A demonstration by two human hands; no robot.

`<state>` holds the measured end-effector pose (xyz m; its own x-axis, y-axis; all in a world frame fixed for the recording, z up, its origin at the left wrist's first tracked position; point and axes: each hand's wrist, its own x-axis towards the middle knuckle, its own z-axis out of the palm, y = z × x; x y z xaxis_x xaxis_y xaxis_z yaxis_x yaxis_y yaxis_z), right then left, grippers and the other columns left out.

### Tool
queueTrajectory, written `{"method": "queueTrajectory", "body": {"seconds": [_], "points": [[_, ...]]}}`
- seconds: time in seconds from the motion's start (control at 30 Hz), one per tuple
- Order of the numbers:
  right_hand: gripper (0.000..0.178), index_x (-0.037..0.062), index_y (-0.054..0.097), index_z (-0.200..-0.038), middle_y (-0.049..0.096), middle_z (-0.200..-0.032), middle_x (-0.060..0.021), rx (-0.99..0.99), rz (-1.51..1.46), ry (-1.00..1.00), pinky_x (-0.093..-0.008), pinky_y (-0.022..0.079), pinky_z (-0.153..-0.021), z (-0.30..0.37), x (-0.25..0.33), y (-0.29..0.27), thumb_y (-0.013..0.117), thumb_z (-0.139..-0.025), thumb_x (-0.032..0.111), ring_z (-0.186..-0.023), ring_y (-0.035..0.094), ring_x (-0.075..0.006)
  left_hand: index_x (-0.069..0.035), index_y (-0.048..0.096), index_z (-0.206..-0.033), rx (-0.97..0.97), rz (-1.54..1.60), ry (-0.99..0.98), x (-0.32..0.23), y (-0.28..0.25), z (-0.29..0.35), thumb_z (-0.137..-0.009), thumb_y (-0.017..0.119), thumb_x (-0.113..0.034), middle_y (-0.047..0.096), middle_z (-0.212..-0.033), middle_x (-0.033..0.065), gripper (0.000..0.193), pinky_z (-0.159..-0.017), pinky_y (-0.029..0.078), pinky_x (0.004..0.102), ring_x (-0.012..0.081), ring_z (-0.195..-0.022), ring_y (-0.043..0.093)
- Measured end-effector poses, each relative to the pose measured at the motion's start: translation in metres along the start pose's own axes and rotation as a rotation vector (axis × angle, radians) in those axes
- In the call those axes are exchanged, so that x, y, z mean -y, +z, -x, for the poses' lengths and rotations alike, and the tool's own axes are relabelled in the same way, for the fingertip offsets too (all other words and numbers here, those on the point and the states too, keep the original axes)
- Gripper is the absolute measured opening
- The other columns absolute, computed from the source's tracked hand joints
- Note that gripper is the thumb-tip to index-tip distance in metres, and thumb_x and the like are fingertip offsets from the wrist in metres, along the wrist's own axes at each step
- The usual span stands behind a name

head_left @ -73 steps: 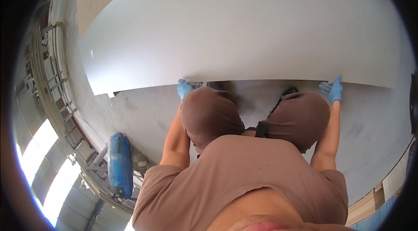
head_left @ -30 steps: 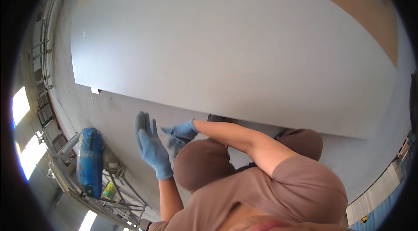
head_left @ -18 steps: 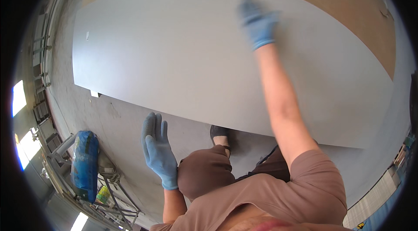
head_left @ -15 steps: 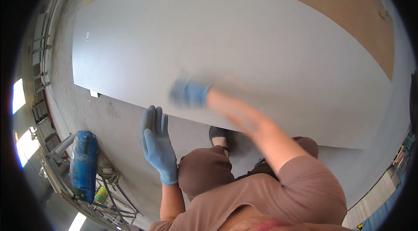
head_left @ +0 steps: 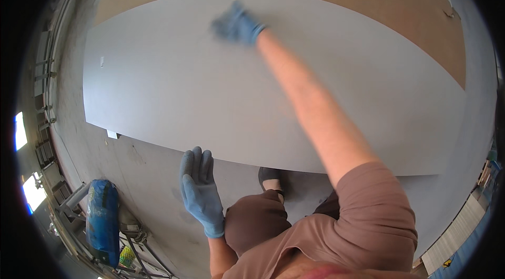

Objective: The person wipes a large white panel with a cloth while wearing blue gloves. They flip the panel over and continue wiping the other side. The person then places the panel on the floor and wipes it again before picking it up and wiping it once more.

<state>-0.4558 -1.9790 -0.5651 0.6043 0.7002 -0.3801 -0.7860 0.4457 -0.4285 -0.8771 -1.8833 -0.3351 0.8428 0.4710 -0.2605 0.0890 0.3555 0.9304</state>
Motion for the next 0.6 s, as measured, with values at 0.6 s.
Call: {"method": "queueTrajectory", "body": {"seconds": [0.6], "points": [[0.072,0.0004,0.052,-0.147,0.054,-0.154,-0.0213,-0.236,0.013,-0.228,-0.0481,0.046,-0.116,0.15,0.124,-0.107,0.03,-0.111,0.058,-0.14,0.054,-0.0343,0.01,0.037,-0.157,0.074,-0.046,-0.117,0.017,0.042,-0.01,-0.116,0.039,-0.03,0.048,-0.157,0.0272,0.057,-0.122,0.041,0.0519,0.0415,-0.143,0.052]]}}
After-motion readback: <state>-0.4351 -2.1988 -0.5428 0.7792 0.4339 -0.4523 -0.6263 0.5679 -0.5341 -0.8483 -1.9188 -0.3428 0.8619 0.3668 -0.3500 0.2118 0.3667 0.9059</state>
